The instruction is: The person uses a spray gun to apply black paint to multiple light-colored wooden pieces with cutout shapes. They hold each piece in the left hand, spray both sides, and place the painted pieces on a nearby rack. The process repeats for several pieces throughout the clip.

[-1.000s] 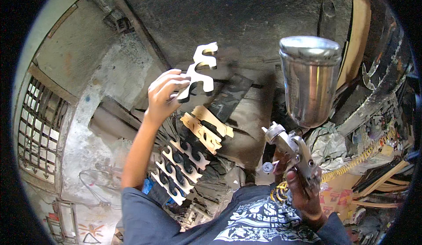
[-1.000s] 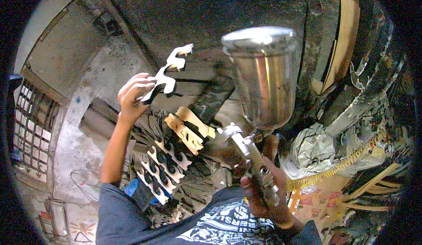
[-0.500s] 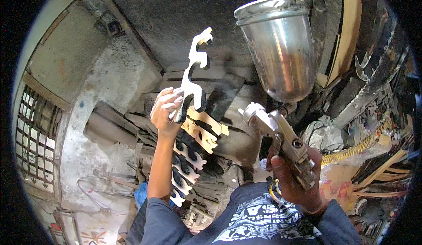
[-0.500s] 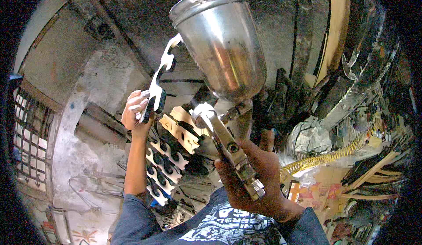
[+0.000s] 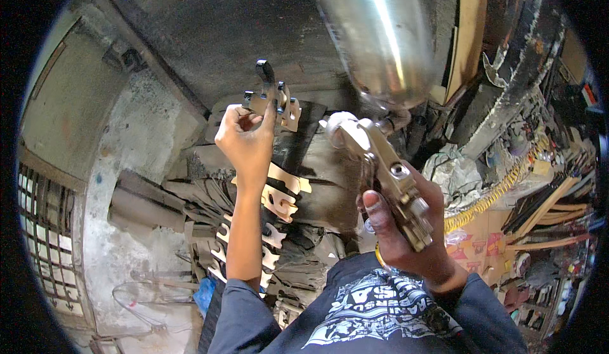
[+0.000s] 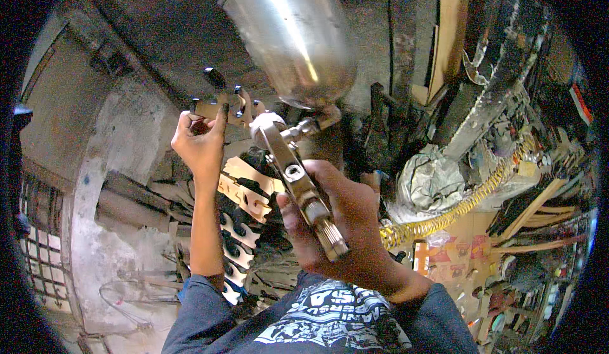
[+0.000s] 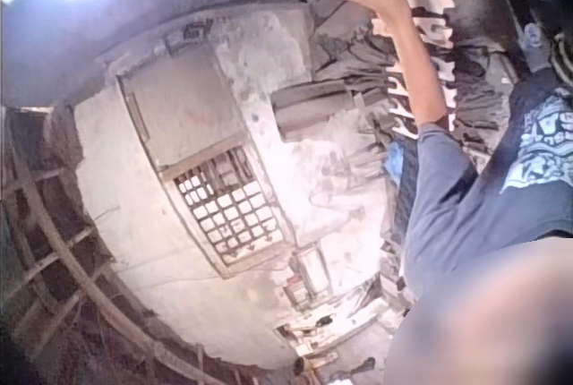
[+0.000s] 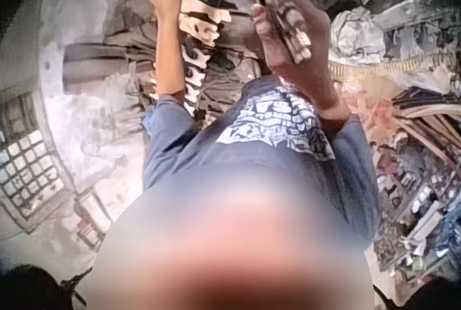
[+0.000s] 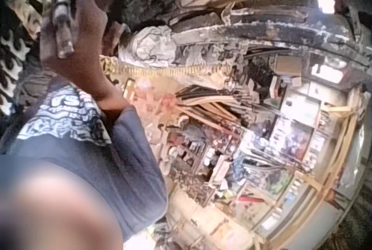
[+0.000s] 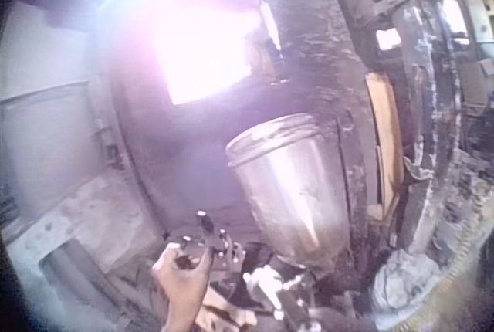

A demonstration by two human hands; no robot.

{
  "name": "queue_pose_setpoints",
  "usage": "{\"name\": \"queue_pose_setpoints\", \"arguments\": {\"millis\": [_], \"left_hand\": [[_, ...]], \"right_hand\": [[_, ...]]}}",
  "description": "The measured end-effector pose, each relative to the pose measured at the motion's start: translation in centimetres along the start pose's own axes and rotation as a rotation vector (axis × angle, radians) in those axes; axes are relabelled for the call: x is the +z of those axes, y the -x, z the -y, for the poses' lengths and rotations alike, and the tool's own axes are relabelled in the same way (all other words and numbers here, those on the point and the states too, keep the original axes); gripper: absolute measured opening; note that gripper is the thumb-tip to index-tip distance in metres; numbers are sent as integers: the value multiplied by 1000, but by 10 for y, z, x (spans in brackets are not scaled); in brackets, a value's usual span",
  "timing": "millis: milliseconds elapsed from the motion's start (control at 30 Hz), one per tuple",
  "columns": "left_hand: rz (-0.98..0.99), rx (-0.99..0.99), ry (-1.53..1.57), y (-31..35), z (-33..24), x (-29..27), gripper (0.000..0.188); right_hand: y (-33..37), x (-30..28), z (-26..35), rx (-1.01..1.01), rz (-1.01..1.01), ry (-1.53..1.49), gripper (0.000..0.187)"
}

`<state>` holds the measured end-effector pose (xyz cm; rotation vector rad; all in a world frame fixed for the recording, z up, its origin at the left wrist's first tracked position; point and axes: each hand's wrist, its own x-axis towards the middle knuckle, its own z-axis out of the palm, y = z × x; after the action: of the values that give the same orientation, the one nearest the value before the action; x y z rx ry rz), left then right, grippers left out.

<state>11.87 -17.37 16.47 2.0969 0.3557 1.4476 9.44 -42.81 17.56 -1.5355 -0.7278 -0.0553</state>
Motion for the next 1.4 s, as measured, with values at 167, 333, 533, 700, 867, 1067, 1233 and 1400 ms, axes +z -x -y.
{"name": "queue_pose_setpoints", "arguments": {"millis": [167, 333, 533, 700, 867, 1067, 1233, 1400], "left_hand": [[48, 44, 51, 5, -10, 9, 24], [57, 83, 80, 11, -5, 8, 20], [95, 373, 214, 10, 35, -33, 28], [71, 401, 306, 19, 48, -57, 31], [98, 470, 294, 23, 38, -65, 31], [63, 486, 339, 26, 32, -61, 36], [29, 509, 258, 27, 16, -50, 35], [-166, 253, -11, 23, -11, -28, 28]], "right_hand": [[-8, 6, 4, -15, -69, 86, 19], [-5, 3, 2, 108, 14, 115, 22], [1, -6, -3, 141, -38, 7, 15], [2, -10, -5, 143, -67, -85, 15], [0, -5, -10, 169, -40, -48, 16], [-8, -2, -12, 128, -52, -19, 18], [-10, -5, -7, 136, 6, 57, 17], [-10, 1, -13, 29, -56, -35, 17]]}}
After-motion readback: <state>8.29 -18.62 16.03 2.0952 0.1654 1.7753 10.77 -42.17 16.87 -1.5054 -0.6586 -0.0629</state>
